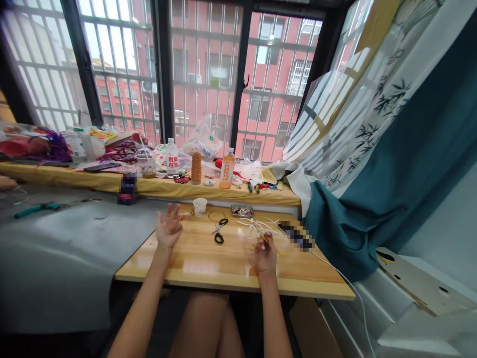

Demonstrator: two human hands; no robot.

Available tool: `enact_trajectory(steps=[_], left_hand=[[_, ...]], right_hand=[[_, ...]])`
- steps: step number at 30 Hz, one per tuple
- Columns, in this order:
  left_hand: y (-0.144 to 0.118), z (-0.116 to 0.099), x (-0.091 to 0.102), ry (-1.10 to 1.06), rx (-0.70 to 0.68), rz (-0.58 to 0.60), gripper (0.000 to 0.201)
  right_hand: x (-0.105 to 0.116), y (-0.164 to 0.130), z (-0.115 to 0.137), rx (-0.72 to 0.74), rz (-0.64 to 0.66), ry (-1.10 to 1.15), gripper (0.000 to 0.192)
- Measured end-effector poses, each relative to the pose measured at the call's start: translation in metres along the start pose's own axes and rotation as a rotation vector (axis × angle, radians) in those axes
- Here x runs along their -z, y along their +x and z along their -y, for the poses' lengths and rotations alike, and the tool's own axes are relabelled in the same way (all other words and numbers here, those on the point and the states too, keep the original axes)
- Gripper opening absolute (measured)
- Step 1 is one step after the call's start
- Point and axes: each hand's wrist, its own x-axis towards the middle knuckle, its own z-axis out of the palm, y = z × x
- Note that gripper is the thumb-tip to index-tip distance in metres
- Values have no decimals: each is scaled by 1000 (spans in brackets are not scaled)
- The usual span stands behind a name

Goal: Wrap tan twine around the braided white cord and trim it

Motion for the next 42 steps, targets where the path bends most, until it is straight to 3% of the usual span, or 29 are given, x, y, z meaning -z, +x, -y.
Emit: enact_trajectory(steps=[4,5,6,7,10,14,20,27,36,42], left_hand=[[-19,45,-39,421,761,420,54],[-25,56,-47,501,902,516,59],[-31,66,-53,544,955,577,61],[-36,74,-57,563,956,605,60],[-40,86,-60,580,837,512,54],[-35,88,-56,645,802,486,44],[-31,93,-50,550,733,394,40],[-30,95,-48,608,642,394,33],[-33,98,-49,868,496,425,29],[-39,93,-55,1219,183,550,19]], right_hand=[[-11,-3,-6,-137,55,-47,16],[-14,-5,-8,-164,82,-79,16],[-16,-6,-9,-189,111,-114,16],[-18,-6,-11,-215,141,-150,16],[-22,-8,-15,-265,204,-218,14],[-24,-9,-18,-327,274,-307,8],[-28,-10,-21,-384,311,-375,6],[-29,-7,-26,-460,335,-374,7],[-13,3,-35,-574,274,-330,7],[-6,11,-41,-592,228,-327,11]])
